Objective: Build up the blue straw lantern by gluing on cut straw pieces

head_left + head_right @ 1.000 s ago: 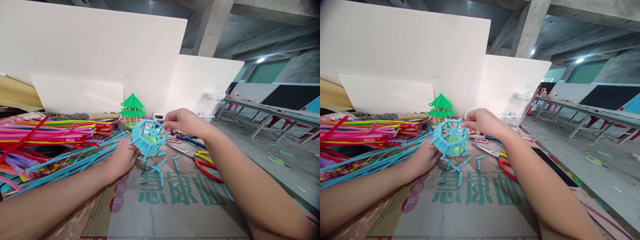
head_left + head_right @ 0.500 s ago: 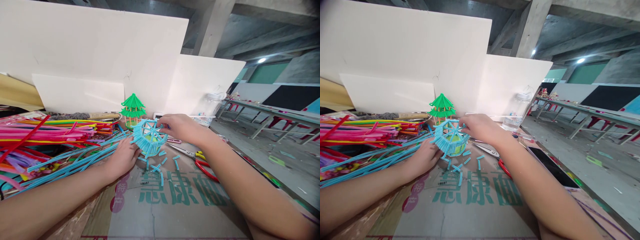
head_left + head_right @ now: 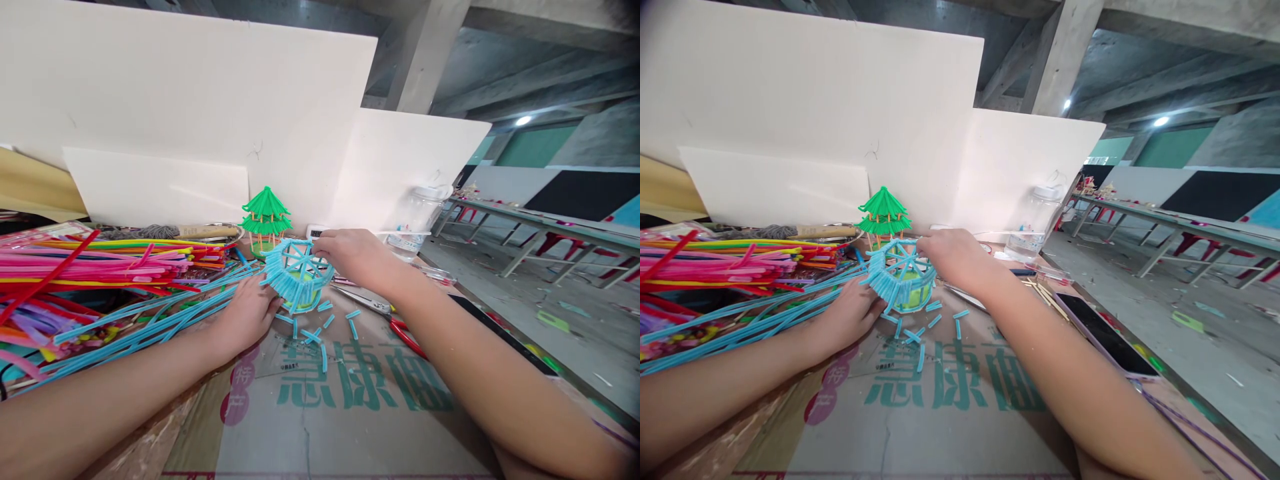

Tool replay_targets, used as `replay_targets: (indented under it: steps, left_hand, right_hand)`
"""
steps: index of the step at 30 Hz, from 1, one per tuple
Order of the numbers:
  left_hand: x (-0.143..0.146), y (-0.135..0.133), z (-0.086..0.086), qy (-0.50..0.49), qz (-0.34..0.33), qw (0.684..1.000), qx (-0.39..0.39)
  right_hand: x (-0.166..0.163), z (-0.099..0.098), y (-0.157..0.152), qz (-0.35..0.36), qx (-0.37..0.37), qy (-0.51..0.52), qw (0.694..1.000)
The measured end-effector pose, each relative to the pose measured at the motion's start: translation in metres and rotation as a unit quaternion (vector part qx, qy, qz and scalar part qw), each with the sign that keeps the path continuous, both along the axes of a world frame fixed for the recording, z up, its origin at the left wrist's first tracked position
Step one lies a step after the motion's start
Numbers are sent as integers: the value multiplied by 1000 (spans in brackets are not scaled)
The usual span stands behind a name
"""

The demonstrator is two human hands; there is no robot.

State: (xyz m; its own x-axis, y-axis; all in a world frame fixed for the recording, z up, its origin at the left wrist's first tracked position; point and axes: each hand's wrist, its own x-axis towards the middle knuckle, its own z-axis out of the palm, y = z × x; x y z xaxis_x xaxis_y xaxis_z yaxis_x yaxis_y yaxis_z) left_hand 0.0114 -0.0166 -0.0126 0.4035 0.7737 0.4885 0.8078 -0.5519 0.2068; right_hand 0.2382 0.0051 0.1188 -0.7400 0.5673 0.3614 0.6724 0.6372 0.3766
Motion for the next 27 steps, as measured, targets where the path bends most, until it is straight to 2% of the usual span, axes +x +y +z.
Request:
replay_targets:
  steps: [6, 9, 11, 13, 15, 17, 20, 25, 27]
  left_hand:
    - [2, -4, 3, -12, 6, 1000, 1]
    - [3, -5, 4, -1, 13, 1000, -1]
    - [3, -5, 5, 8, 16, 1000, -3]
    - [3, -4, 5, 16, 18, 1000, -5]
    - [3, -5, 5, 24, 19, 1000, -4]
    - [3, -5, 5, 30, 22, 999, 1]
    - [3, -7, 6, 36, 23, 999, 7]
    - [3, -7, 7, 42, 27, 999, 0]
    - [3, -7, 6, 44, 31, 999, -3]
  right_hand:
    - [3, 10, 1, -22, -61, 120, 991]
    - [8, 15, 2, -5, -118, 219, 969]
    - [11, 17, 4, 44, -207, 302, 930]
    - [13, 20, 4, 102, -325, 369, 865]
    - [15, 24, 2, 128, -413, 401, 808]
    - [17, 28, 0, 121, -445, 409, 787]
    - [20, 34, -1, 91, -423, 415, 801]
    - [29, 36, 5, 2, -310, 362, 879]
    - [34, 36, 7, -40, -280, 328, 901]
